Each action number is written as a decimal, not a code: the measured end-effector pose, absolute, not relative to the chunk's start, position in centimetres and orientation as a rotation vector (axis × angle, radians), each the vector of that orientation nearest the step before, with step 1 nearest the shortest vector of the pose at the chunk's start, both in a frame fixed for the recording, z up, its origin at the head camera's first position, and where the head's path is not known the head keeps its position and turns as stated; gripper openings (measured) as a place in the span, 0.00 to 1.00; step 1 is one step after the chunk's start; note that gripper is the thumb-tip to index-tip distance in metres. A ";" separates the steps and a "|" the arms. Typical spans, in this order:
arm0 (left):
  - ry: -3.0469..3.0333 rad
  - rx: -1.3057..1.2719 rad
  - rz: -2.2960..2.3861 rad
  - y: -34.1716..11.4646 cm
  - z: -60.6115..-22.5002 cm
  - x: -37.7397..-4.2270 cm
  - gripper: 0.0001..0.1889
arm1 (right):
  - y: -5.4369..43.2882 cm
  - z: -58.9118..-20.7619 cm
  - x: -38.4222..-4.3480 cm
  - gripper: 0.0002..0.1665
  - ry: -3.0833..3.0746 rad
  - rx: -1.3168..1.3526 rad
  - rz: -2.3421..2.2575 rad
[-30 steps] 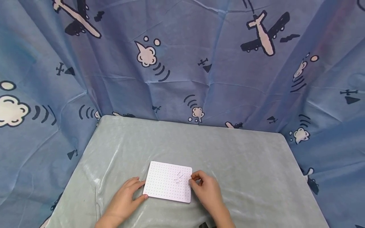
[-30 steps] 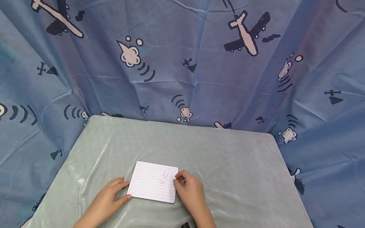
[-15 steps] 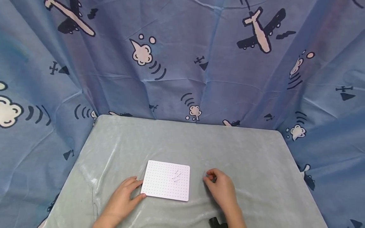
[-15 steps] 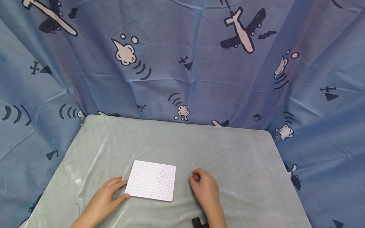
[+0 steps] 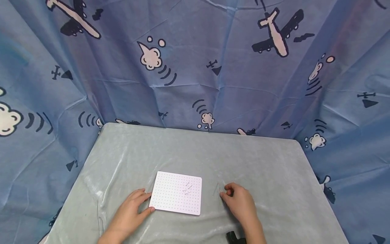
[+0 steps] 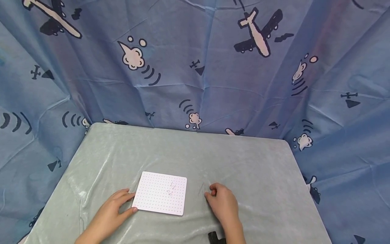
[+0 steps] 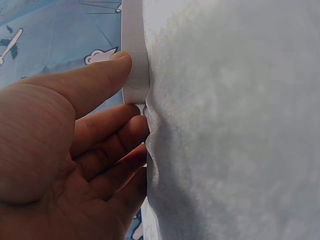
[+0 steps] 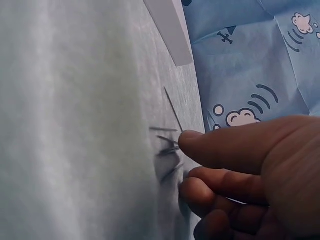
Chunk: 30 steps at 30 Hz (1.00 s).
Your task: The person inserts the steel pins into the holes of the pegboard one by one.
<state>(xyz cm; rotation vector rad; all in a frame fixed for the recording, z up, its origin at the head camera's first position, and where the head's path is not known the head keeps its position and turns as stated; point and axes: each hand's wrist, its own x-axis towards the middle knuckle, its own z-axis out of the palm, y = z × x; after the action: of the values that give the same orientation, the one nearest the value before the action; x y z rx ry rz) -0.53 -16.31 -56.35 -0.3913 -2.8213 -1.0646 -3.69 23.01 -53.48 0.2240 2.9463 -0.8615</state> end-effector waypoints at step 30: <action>-2.814 -0.393 -1.086 -16.5 -56.2 -0.5 0.24 | 21.2 -53.1 -3.3 0.10 2.993 0.166 -0.602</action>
<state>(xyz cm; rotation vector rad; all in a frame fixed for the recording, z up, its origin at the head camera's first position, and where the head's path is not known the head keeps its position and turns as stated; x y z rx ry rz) -0.46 -16.47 -56.22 -0.3929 -2.8143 -1.0858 -3.31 21.23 -53.15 0.1660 2.9927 -0.6023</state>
